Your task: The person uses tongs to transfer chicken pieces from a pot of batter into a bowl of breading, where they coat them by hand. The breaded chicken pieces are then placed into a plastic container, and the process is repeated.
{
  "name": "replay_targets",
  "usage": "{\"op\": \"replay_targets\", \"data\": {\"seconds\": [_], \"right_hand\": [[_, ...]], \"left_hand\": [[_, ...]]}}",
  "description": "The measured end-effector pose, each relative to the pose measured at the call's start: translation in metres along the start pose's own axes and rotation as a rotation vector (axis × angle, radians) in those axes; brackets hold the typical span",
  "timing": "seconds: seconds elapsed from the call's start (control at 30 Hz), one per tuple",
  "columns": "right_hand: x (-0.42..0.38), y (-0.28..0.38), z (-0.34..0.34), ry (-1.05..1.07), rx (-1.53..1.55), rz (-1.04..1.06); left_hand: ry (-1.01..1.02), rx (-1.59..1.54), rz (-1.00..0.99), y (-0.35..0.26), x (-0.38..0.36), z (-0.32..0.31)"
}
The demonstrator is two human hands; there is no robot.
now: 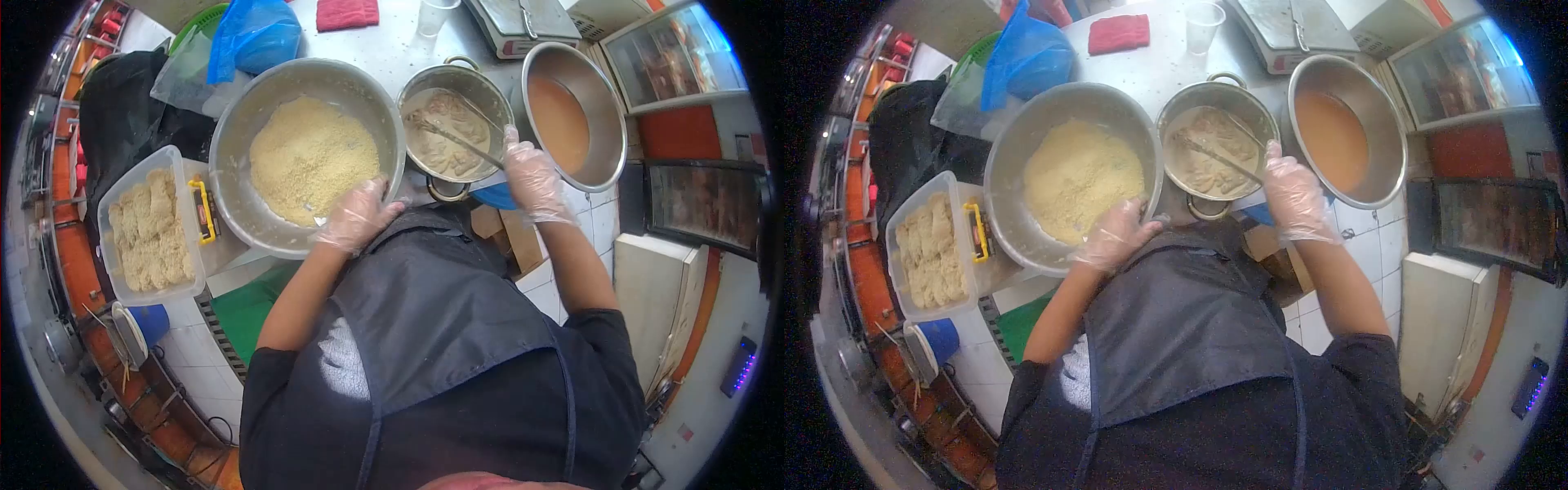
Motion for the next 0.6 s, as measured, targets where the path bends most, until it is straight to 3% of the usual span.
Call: {"op": "replay_targets", "data": {"seconds": [0.07,0.13,0.2,0.27,0.4,0.47,0.5,0.57,0.6], "right_hand": [[-0.005,-0.015,0.022,-0.029,0.054,0.009],[-0.012,-0.023,0.058,-0.114,0.215,0.042],[-0.013,-0.037,0.065,-0.079,0.197,0.022],[-0.013,-0.044,0.065,-0.059,0.159,0.010],[-0.010,-0.024,0.058,-0.118,0.170,0.188],[-0.008,-0.003,0.041,-0.104,0.196,0.172],[-0.006,0.008,0.030,-0.077,0.219,0.142],[-0.004,0.031,0.015,-0.131,0.149,0.064],[0.001,0.036,0.009,-0.079,0.172,0.022]], "left_hand": [[0.028,-0.121,0.029,0.019,0.004,0.005],[-0.005,-0.174,0.192,0.063,0.009,0.021],[-0.268,-0.070,0.284,0.136,0.007,0.023],[-0.307,0.196,0.386,0.177,0.003,0.047],[-0.261,0.293,0.466,0.203,0.010,0.066],[-0.372,-0.310,0.379,0.218,0.021,0.043],[-0.383,-0.302,0.380,0.262,0.041,0.021],[0.025,0.581,0.382,0.324,0.058,-0.047],[0.022,0.587,0.383,0.298,0.059,-0.038]]}}
Point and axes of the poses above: each hand's wrist, its own x-axis towards the middle knuckle, its own z-axis out of the back of the hand, y = z × x, the point moved 4 cm from there along x, towards the middle knuckle, and after that the axes turned 5 degrees about x, right-handed, at the moved point
